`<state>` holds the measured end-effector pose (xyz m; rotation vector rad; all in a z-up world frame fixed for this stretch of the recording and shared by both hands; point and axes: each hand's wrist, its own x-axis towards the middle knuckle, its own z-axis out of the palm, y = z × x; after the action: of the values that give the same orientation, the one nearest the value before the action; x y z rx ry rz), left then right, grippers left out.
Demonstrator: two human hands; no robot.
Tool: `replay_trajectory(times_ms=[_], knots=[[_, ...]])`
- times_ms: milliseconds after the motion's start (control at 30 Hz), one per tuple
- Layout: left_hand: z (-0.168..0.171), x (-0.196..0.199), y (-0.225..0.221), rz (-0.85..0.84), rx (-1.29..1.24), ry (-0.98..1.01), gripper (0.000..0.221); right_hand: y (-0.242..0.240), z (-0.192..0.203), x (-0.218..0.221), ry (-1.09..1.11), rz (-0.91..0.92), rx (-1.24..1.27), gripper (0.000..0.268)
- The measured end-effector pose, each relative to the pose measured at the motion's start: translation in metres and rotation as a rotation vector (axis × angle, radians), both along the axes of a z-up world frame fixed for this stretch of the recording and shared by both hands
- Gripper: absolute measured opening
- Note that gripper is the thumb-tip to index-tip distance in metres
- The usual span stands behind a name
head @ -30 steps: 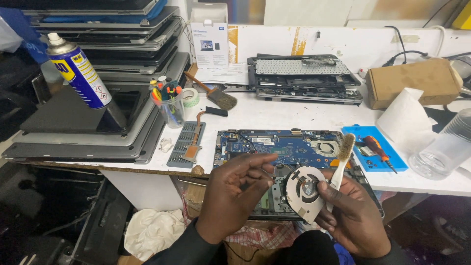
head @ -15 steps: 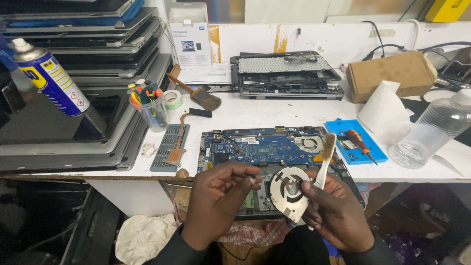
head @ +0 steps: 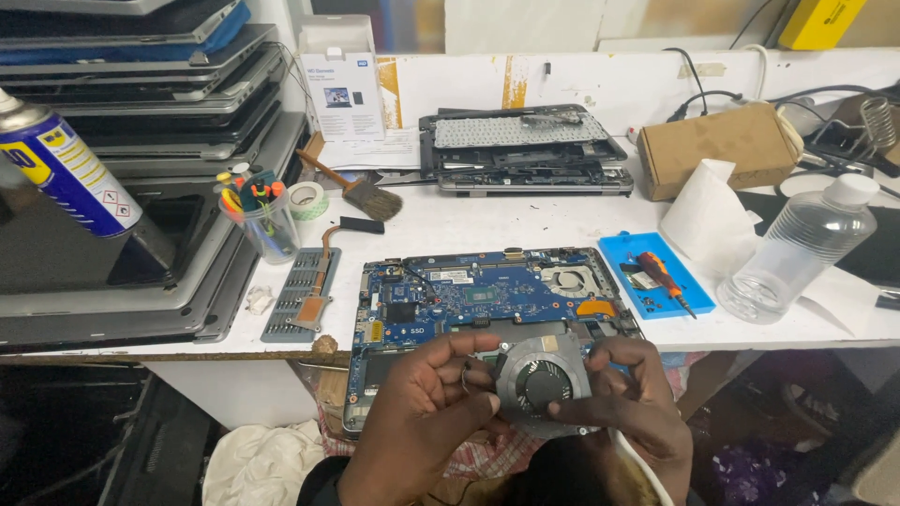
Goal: Cleaning a laptop fan with a toothbrush, installing it into the chassis, and applying thermal paste to the motherboard components.
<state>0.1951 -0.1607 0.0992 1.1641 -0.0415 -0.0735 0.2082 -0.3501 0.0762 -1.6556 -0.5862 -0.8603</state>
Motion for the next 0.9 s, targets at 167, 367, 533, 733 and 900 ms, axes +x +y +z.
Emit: replay_trajectory(times_ms=[167,367,533,733,900], knots=[[0.005,-0.003,-0.008,0.038,-0.049,0.137,0.056,0.007,-0.011,-0.002,0.008,0.056,0.171,0.025],[0.001,0.001,-0.019,0.133,-0.012,0.144,0.049,-0.002,-0.001,-0.01,0.12,-0.037,0.004,0.022],[-0.014,0.0,-0.007,0.213,0.246,0.186,0.048,-0.052,0.0,-0.004,0.566,0.062,-0.286,0.033],[-0.028,-0.018,0.002,0.261,-0.135,0.171,0.042,-0.065,-0.026,-0.004,0.156,0.297,-0.601,0.035],[-0.053,-0.039,0.014,0.359,-0.259,0.258,0.051,-0.022,-0.028,-0.034,0.123,0.054,-0.47,0.013]])
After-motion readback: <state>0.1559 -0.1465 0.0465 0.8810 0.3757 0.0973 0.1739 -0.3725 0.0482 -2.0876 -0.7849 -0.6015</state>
